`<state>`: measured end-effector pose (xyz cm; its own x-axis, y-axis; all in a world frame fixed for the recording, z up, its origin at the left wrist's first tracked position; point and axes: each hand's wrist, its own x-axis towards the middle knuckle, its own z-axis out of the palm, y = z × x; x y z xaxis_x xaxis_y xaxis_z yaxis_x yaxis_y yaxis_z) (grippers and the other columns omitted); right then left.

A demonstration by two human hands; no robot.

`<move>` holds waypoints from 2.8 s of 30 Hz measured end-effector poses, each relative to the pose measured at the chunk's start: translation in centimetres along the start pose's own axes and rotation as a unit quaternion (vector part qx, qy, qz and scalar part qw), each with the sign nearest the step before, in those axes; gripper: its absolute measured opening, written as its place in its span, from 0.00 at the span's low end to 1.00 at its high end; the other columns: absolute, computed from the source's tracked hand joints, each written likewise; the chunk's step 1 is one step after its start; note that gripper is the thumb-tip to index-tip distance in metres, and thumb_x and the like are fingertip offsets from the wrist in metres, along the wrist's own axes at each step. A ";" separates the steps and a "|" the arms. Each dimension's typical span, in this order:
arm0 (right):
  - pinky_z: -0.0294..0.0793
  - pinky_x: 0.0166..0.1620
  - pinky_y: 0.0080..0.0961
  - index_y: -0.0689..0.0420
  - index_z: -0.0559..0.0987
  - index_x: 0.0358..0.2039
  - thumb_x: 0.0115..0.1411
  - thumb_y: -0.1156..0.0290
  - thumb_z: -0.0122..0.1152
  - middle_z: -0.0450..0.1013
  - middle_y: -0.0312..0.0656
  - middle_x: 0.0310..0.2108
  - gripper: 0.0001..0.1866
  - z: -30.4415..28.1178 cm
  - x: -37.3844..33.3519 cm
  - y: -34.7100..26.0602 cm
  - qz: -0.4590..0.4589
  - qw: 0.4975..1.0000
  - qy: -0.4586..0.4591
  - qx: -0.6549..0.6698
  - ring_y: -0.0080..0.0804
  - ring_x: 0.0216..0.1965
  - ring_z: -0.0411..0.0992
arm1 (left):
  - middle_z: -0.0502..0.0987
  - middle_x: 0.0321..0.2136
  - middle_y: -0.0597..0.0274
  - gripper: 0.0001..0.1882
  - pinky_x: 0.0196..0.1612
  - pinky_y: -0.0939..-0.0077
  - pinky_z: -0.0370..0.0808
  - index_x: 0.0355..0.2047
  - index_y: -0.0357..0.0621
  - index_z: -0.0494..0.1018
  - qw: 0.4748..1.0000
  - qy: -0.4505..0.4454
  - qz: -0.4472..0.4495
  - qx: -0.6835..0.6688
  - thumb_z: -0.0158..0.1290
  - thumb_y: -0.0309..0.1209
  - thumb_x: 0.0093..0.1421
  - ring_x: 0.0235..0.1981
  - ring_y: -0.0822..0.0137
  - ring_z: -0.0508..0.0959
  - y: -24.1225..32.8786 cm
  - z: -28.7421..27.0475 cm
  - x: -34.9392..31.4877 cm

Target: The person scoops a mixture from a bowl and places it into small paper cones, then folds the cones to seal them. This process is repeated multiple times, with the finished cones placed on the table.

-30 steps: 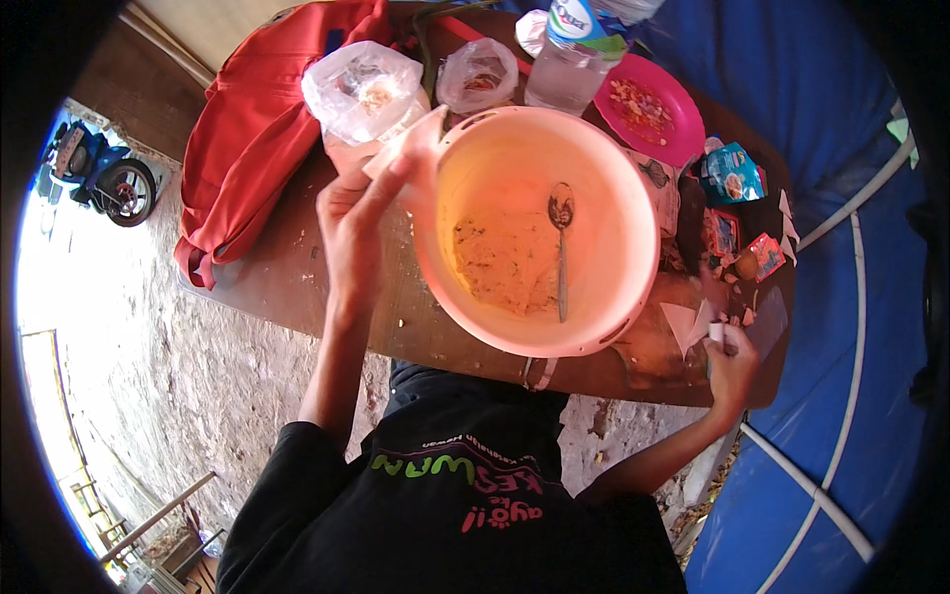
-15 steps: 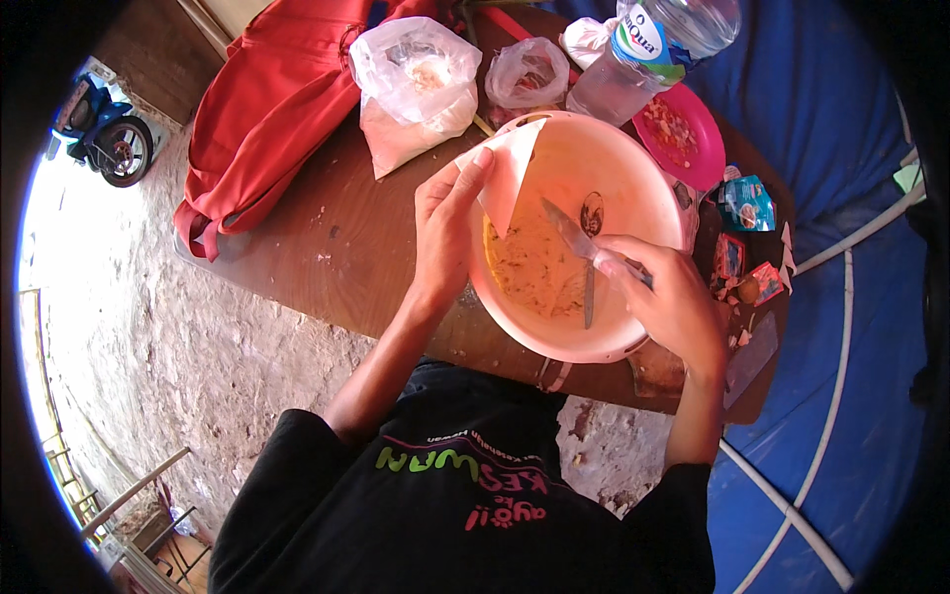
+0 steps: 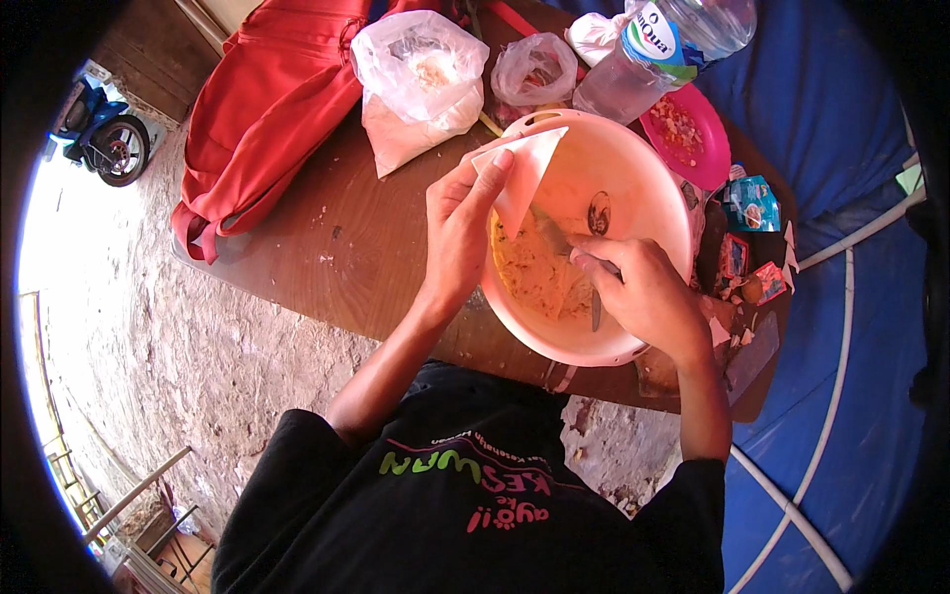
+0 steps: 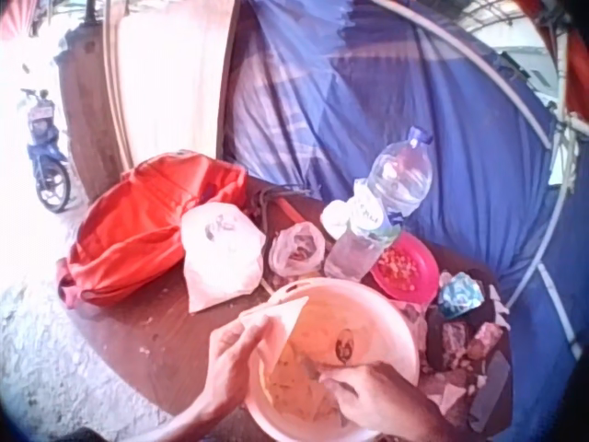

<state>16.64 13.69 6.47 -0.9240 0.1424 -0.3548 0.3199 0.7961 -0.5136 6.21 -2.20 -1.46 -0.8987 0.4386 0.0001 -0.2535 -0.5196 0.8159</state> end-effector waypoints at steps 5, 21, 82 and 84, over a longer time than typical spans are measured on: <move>0.76 0.44 0.36 0.66 0.81 0.46 0.64 0.73 0.58 0.78 0.59 0.37 0.13 1.3 -0.5 -0.2 -0.074 0.997 0.037 -0.009 0.52 0.39 0.79 | 0.80 0.45 0.62 0.19 0.49 0.80 0.72 0.54 0.33 0.75 1.000 0.009 0.009 0.027 0.50 0.35 0.71 0.43 0.77 0.76 -0.4 -0.1 -0.1; 0.76 0.35 0.35 0.64 0.81 0.47 0.64 0.71 0.60 0.80 0.52 0.29 0.14 2.9 -2.7 0.4 -0.093 0.977 0.018 0.191 0.40 0.30 0.80 | 0.80 0.40 0.63 0.19 0.47 0.81 0.71 0.48 0.31 0.76 0.999 0.034 0.042 0.009 0.46 0.37 0.73 0.41 0.77 0.76 -1.1 -0.2 -0.2; 0.76 0.40 0.39 0.57 0.72 0.62 0.58 0.84 0.56 0.72 0.51 0.39 0.30 6.8 -10.4 -2.1 0.018 0.942 0.334 0.024 0.50 0.40 0.77 | 0.76 0.52 0.52 0.20 0.56 0.74 0.77 0.59 0.28 0.65 0.947 -0.152 -0.279 -0.052 0.47 0.25 0.69 0.51 0.65 0.79 3.4 4.7 -1.7; 0.76 0.41 0.40 0.56 0.73 0.62 0.58 0.85 0.56 0.72 0.52 0.40 0.30 6.6 -10.6 -2.0 0.019 0.943 0.333 0.018 0.51 0.42 0.77 | 0.76 0.52 0.51 0.20 0.57 0.73 0.77 0.59 0.27 0.65 0.944 -0.151 -0.287 -0.058 0.46 0.25 0.69 0.52 0.65 0.79 3.5 4.7 -1.7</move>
<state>27.20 6.68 6.09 -0.8348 0.5168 0.1900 0.3507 0.7650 -0.5402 8.52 -1.31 4.15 -0.4628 0.8525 -0.2429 -0.7207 -0.2023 0.6631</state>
